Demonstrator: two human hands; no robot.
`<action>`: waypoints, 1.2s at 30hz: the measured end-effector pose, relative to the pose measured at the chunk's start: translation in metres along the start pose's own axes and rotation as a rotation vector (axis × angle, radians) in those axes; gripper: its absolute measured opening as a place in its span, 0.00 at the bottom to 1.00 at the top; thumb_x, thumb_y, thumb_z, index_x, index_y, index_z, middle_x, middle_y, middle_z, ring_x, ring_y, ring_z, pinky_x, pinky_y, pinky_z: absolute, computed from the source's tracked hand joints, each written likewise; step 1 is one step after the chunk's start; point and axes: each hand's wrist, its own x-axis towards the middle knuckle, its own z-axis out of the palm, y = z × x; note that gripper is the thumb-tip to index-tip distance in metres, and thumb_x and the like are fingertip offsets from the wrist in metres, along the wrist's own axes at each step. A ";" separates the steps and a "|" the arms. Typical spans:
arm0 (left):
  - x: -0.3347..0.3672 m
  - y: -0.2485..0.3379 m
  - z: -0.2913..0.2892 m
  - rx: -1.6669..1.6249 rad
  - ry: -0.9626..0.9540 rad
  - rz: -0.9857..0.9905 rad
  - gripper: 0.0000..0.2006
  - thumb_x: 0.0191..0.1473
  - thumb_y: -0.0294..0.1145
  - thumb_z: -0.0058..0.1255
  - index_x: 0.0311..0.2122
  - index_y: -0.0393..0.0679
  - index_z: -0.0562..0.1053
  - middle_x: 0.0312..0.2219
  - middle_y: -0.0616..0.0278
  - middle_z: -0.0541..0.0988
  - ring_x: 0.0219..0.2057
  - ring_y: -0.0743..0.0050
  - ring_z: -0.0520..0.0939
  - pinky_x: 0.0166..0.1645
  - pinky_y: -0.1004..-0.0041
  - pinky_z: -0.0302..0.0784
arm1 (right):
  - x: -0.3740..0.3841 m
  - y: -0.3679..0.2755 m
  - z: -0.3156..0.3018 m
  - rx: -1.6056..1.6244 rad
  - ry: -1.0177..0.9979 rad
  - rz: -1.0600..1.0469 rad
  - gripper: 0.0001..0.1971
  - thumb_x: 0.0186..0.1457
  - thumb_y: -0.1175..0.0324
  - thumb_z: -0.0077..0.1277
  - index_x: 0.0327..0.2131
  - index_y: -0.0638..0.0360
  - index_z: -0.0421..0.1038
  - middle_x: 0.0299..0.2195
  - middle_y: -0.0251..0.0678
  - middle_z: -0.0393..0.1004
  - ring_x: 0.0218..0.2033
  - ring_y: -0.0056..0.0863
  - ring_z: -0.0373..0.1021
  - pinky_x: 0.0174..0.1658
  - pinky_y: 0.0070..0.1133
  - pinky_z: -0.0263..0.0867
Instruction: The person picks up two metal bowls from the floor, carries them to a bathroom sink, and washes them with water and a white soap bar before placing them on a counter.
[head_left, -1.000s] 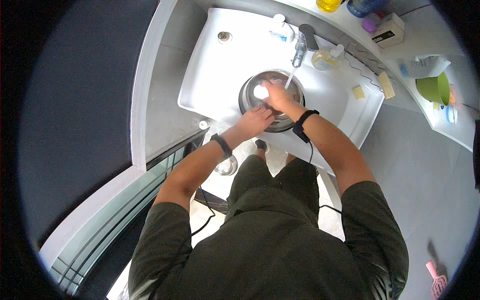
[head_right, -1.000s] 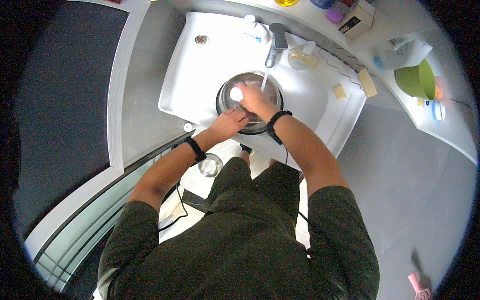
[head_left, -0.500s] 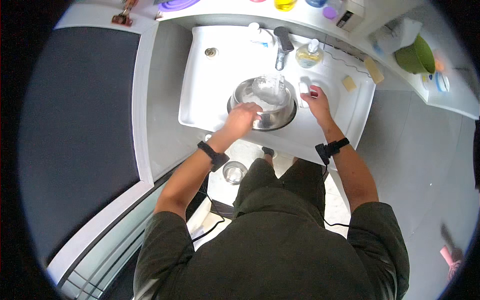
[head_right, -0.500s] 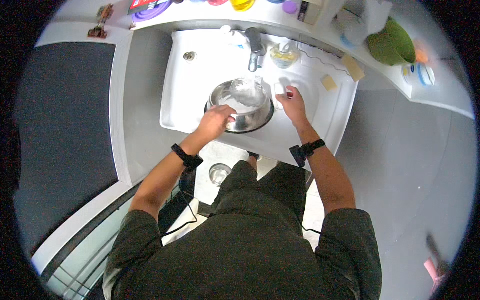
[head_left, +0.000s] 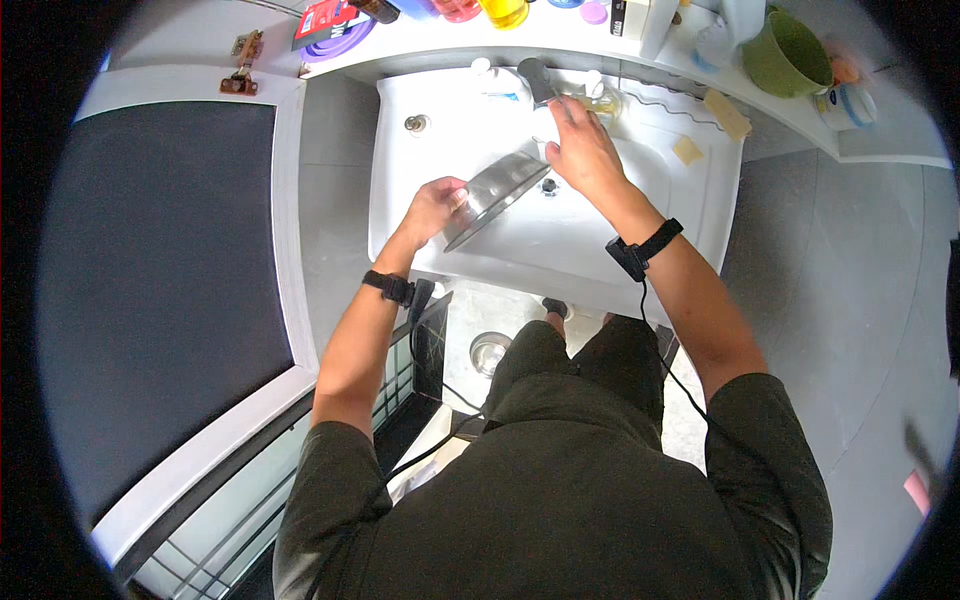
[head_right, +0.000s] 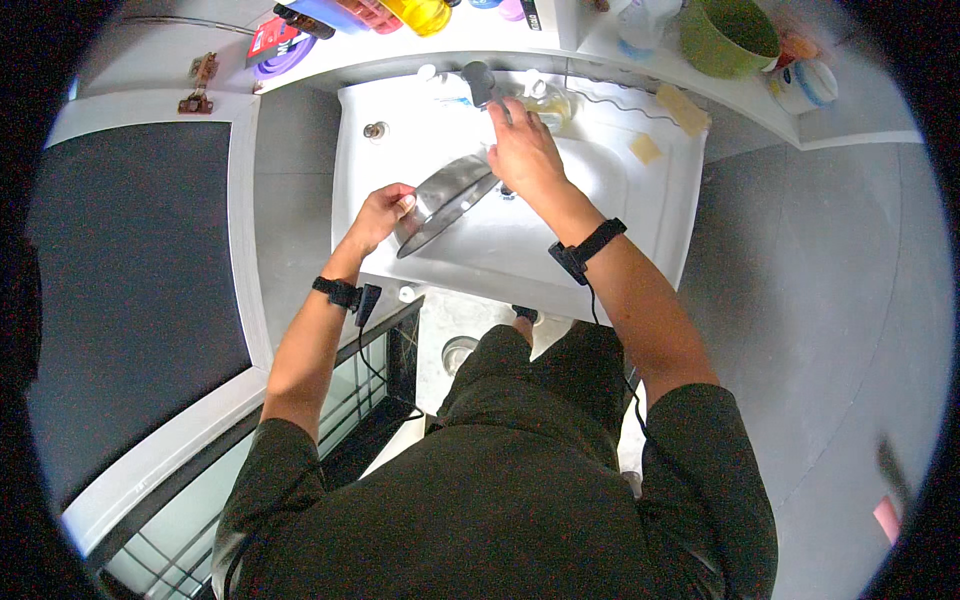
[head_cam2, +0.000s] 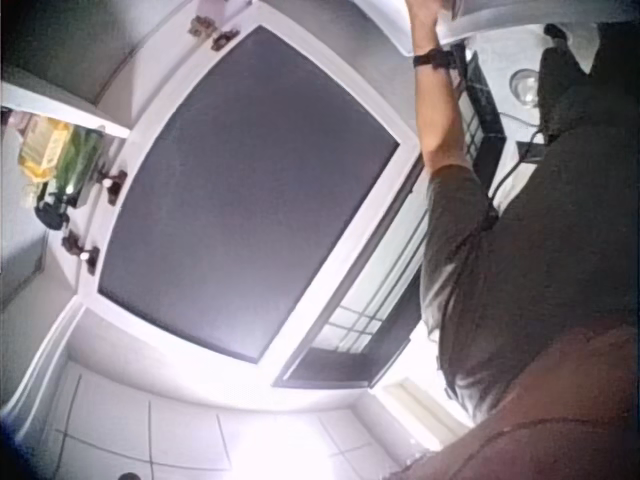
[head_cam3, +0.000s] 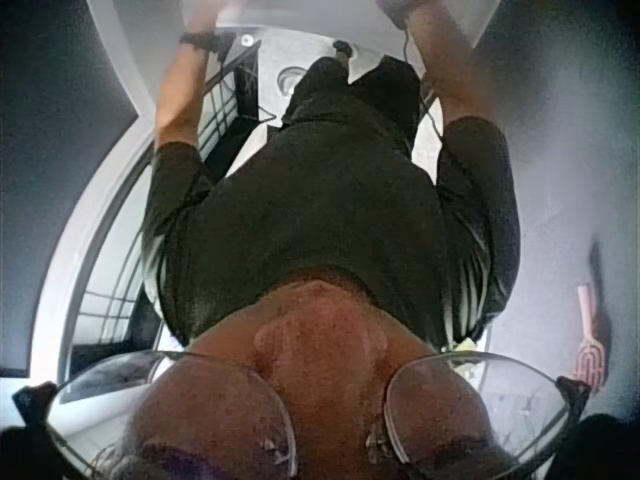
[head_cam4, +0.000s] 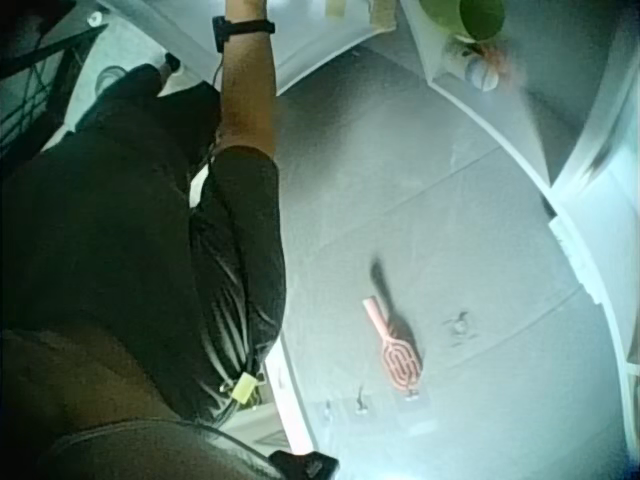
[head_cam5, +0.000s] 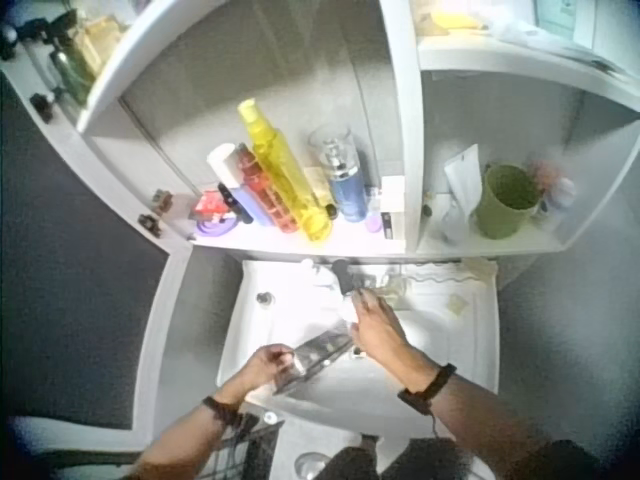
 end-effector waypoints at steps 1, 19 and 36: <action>0.000 -0.002 -0.006 0.002 0.004 0.004 0.10 0.64 0.30 0.49 0.44 0.36 0.75 0.30 0.66 0.77 0.29 0.79 0.76 0.36 0.75 0.75 | -0.002 -0.003 -0.002 0.016 0.002 0.043 0.33 0.51 0.70 0.55 0.61 0.58 0.58 0.56 0.50 0.64 0.54 0.51 0.65 0.58 0.36 0.63; 0.023 0.015 0.031 0.084 0.110 0.085 0.10 0.63 0.32 0.51 0.39 0.35 0.77 0.26 0.65 0.77 0.23 0.80 0.73 0.28 0.76 0.73 | -0.005 -0.005 -0.012 -0.041 -0.027 -0.058 0.40 0.51 0.72 0.56 0.67 0.48 0.51 0.55 0.46 0.68 0.55 0.45 0.66 0.60 0.34 0.61; 0.021 0.015 0.026 0.260 0.210 0.177 0.09 0.62 0.32 0.52 0.39 0.35 0.76 0.23 0.64 0.76 0.23 0.79 0.74 0.30 0.73 0.73 | -0.005 -0.002 -0.012 0.004 0.099 -0.141 0.37 0.52 0.69 0.59 0.65 0.51 0.57 0.57 0.44 0.69 0.55 0.44 0.66 0.58 0.31 0.63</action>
